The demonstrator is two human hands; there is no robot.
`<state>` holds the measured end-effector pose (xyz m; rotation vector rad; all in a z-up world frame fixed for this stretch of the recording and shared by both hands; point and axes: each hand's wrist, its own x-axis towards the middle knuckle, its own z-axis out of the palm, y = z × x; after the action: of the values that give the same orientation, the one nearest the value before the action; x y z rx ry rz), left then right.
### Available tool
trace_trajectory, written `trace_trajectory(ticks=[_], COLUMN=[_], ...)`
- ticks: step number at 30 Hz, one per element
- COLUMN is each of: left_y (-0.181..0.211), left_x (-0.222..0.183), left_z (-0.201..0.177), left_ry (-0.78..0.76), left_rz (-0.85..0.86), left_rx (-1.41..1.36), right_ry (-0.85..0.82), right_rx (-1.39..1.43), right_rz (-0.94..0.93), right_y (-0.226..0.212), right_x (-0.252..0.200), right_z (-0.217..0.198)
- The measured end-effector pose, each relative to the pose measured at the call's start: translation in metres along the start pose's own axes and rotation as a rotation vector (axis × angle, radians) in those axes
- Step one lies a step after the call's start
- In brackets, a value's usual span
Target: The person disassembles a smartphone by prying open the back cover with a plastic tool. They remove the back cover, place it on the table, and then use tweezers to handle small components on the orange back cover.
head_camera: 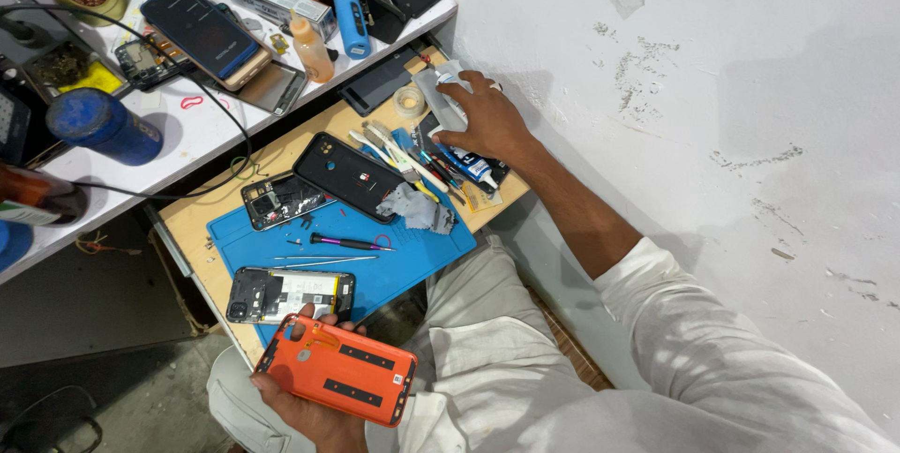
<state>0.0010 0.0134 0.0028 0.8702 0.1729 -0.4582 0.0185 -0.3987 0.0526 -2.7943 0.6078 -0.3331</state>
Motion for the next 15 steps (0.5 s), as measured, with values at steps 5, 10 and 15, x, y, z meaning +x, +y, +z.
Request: trace_trajectory(ticks=[5, 10, 15], left_y=[-0.009, -0.016, -0.004], left_x=[0.003, 0.012, 0.037], left_z=[-0.013, -0.009, 0.013], left_ry=[-0.092, -0.134, -0.143], left_rz=[0.006, -0.032, 0.081], left_rx=[-0.18, -0.318, -0.179], right_ry=[0.24, -0.055, -0.307], right_rx=[0.053, 0.482, 0.49], right_rz=[-0.268, -0.186, -0.174], right_y=[-0.028, -0.102, -0.153], right_x=[-0.018, -0.063, -0.094], right_z=[-0.005, -0.021, -0.027])
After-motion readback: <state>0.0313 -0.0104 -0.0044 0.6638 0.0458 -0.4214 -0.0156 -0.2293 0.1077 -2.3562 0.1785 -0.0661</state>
